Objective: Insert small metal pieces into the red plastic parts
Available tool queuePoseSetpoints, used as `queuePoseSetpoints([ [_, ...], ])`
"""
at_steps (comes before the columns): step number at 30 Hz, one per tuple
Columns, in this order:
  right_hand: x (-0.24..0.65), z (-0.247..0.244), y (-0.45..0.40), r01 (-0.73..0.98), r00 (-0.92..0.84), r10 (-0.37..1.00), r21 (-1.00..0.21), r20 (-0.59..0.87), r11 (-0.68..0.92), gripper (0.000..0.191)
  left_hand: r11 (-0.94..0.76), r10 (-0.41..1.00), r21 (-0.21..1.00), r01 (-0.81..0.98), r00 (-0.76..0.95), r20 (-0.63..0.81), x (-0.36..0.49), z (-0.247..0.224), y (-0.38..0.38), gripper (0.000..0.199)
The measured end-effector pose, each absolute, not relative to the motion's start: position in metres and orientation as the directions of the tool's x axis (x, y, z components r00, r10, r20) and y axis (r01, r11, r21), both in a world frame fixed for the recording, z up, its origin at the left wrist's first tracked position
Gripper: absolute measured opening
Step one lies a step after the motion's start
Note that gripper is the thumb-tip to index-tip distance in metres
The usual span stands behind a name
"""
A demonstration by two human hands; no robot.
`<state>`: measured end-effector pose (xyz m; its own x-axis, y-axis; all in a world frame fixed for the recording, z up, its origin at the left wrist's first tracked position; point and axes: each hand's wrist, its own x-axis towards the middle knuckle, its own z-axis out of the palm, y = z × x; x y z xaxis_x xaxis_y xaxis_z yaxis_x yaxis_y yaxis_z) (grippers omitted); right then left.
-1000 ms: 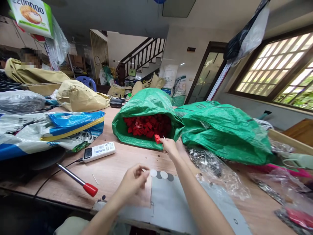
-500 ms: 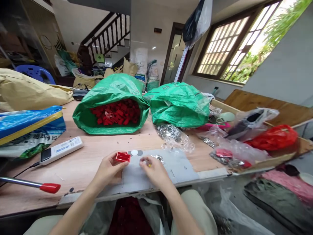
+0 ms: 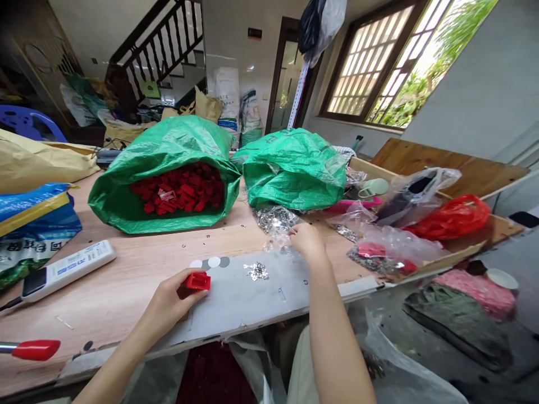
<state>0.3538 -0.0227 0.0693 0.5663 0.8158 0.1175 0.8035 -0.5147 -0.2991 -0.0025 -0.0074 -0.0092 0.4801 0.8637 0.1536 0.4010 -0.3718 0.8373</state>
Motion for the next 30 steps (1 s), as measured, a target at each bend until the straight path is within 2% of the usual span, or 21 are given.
queuePoseSetpoints([
  [5,0.354,0.041,-0.001,0.826,0.549,0.805,-0.295,0.225,-0.481,0.029,-0.395,0.863,0.808,0.436,0.478,0.164,-0.004,-0.012,-0.008,0.033],
  [12,0.366,0.026,0.012,0.844,0.518,0.837,-0.264,0.176,-0.467,0.029,-0.533,0.812,0.734,0.421,0.497,0.305,-0.001,-0.014,-0.012,0.029],
  [18,0.369,0.020,0.010,0.831,0.538,0.818,-0.289,0.202,-0.475,0.026,-0.562,0.795,0.716,0.414,0.510,0.328,-0.001,-0.012,-0.014,0.027],
  [21,0.367,0.021,0.006,0.812,0.563,0.791,-0.339,0.240,-0.475,0.018,-0.542,0.803,0.734,0.409,0.510,0.309,-0.002,-0.011,-0.014,0.027],
  [27,0.363,0.042,-0.026,0.775,0.582,0.738,-0.507,0.341,-0.377,0.035,-0.461,0.853,0.790,0.405,0.449,0.267,-0.003,-0.011,-0.013,0.030],
  [30,0.348,0.060,-0.046,0.700,0.637,0.675,-0.647,0.373,-0.303,0.041,-0.429,0.874,0.809,0.402,0.411,0.259,-0.002,-0.011,-0.013,0.032],
])
